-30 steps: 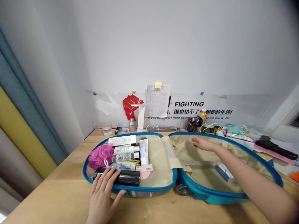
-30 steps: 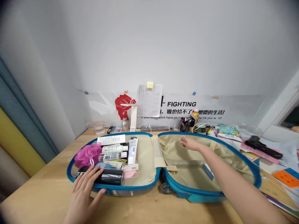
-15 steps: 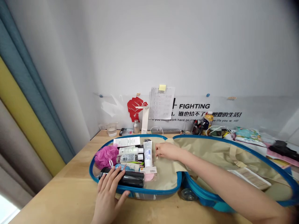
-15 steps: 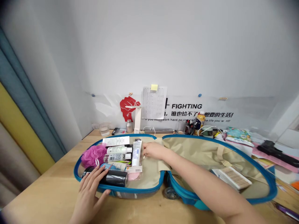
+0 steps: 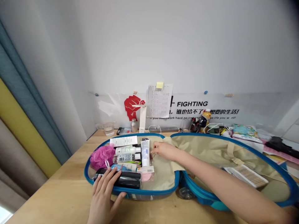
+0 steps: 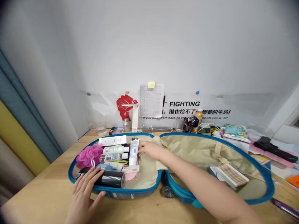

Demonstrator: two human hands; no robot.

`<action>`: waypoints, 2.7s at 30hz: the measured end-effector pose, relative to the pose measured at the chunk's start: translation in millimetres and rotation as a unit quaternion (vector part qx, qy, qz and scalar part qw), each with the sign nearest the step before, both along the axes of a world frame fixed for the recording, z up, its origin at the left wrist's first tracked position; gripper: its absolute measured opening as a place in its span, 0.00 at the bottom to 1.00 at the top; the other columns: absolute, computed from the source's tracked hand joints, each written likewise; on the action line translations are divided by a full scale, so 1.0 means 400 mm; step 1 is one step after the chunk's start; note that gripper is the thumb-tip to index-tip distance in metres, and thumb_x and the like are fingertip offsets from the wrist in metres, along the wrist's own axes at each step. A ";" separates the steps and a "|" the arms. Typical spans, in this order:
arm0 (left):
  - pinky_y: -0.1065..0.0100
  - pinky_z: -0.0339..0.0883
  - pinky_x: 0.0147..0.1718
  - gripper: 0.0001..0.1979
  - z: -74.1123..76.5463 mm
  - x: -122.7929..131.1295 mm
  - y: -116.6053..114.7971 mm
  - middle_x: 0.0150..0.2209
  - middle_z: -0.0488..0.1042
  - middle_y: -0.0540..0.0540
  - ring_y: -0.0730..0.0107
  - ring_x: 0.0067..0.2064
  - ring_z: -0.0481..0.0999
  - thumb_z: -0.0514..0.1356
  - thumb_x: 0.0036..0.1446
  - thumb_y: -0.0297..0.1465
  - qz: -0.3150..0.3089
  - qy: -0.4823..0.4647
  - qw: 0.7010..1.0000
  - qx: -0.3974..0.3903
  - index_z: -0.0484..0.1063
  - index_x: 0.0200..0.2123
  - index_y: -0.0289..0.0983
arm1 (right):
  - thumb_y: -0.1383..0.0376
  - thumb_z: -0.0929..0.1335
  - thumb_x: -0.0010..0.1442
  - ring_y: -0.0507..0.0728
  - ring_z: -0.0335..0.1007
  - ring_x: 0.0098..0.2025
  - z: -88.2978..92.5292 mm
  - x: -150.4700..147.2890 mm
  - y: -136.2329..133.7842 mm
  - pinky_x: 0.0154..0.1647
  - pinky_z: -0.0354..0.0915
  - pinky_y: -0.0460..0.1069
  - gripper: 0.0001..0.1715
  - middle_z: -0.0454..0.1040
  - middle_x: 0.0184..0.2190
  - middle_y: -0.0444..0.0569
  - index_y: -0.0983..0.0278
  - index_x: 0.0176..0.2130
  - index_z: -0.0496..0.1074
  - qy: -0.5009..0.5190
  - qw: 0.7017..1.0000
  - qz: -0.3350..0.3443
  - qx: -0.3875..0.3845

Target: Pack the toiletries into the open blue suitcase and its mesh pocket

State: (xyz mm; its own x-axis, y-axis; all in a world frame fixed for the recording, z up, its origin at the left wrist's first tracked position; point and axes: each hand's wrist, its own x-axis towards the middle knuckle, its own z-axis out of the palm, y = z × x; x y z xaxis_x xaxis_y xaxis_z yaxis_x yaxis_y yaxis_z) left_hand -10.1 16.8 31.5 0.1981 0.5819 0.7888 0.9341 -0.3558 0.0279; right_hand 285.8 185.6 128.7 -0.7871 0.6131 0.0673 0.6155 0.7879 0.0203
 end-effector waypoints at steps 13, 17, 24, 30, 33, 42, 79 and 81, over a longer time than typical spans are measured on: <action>0.61 0.46 0.62 0.26 0.003 -0.005 0.003 0.56 0.73 0.41 0.57 0.60 0.67 0.55 0.61 0.42 0.001 0.026 1.000 0.016 0.63 0.60 0.39 | 0.73 0.63 0.58 0.53 0.72 0.41 0.011 -0.007 -0.014 0.41 0.64 0.46 0.22 0.75 0.46 0.48 0.57 0.46 0.79 -0.010 1.000 0.004 -0.022; 0.61 0.46 0.62 0.25 0.000 -0.005 0.002 0.56 0.73 0.42 0.57 0.60 0.67 0.55 0.61 0.42 0.002 0.023 1.000 0.014 0.63 0.59 0.40 | 0.68 0.60 0.63 0.54 0.70 0.35 0.012 -0.004 -0.029 0.38 0.64 0.48 0.22 0.74 0.39 0.51 0.60 0.51 0.75 0.007 0.998 -0.062 0.001; 0.60 0.44 0.63 0.25 0.004 -0.002 0.002 0.55 0.73 0.40 0.56 0.60 0.66 0.55 0.61 0.41 -0.001 0.025 1.000 0.013 0.63 0.59 0.38 | 0.70 0.57 0.65 0.54 0.68 0.38 0.042 0.018 -0.052 0.41 0.65 0.49 0.25 0.71 0.42 0.54 0.64 0.57 0.69 0.029 0.998 -0.050 0.012; 0.60 0.46 0.62 0.25 -0.002 -0.004 0.002 0.56 0.73 0.41 0.56 0.60 0.67 0.56 0.61 0.41 -0.001 0.011 1.000 0.002 0.63 0.60 0.40 | 0.69 0.65 0.62 0.56 0.68 0.46 0.044 0.014 -0.032 0.53 0.60 0.53 0.14 0.77 0.39 0.50 0.59 0.42 0.79 0.010 1.000 0.013 -0.015; 0.59 0.47 0.62 0.26 -0.007 -0.006 0.002 0.57 0.73 0.42 0.56 0.61 0.67 0.56 0.61 0.42 0.002 0.001 1.000 -0.004 0.63 0.60 0.42 | 0.71 0.68 0.57 0.57 0.69 0.47 0.044 0.007 -0.027 0.53 0.58 0.53 0.12 0.78 0.40 0.48 0.57 0.38 0.80 -0.006 1.000 0.014 -0.027; 0.59 0.47 0.62 0.26 -0.005 -0.007 0.002 0.57 0.73 0.42 0.56 0.60 0.68 0.56 0.61 0.42 0.004 0.007 1.000 -0.007 0.62 0.60 0.42 | 0.53 0.74 0.49 0.67 0.70 0.52 0.034 -0.018 -0.060 0.53 0.62 0.58 0.40 0.74 0.51 0.62 0.67 0.57 0.67 -0.026 0.995 -0.095 -0.030; 0.57 0.47 0.63 0.25 -0.015 -0.007 0.004 0.56 0.73 0.42 0.55 0.59 0.69 0.56 0.60 0.42 -0.003 -0.021 1.000 -0.007 0.64 0.60 0.43 | 0.56 0.66 0.61 0.54 0.74 0.42 0.207 0.077 -0.061 0.43 0.69 0.50 0.28 0.73 0.53 0.54 0.61 0.58 0.61 0.189 0.948 -0.248 -0.056; 0.56 0.47 0.63 0.25 -0.015 -0.007 0.004 0.56 0.74 0.42 0.55 0.59 0.69 0.56 0.60 0.43 -0.004 -0.023 1.000 -0.007 0.64 0.60 0.43 | 0.57 0.62 0.64 0.54 0.74 0.43 0.268 0.176 -0.059 0.43 0.69 0.51 0.24 0.72 0.54 0.55 0.62 0.58 0.62 0.220 0.930 -0.293 -0.026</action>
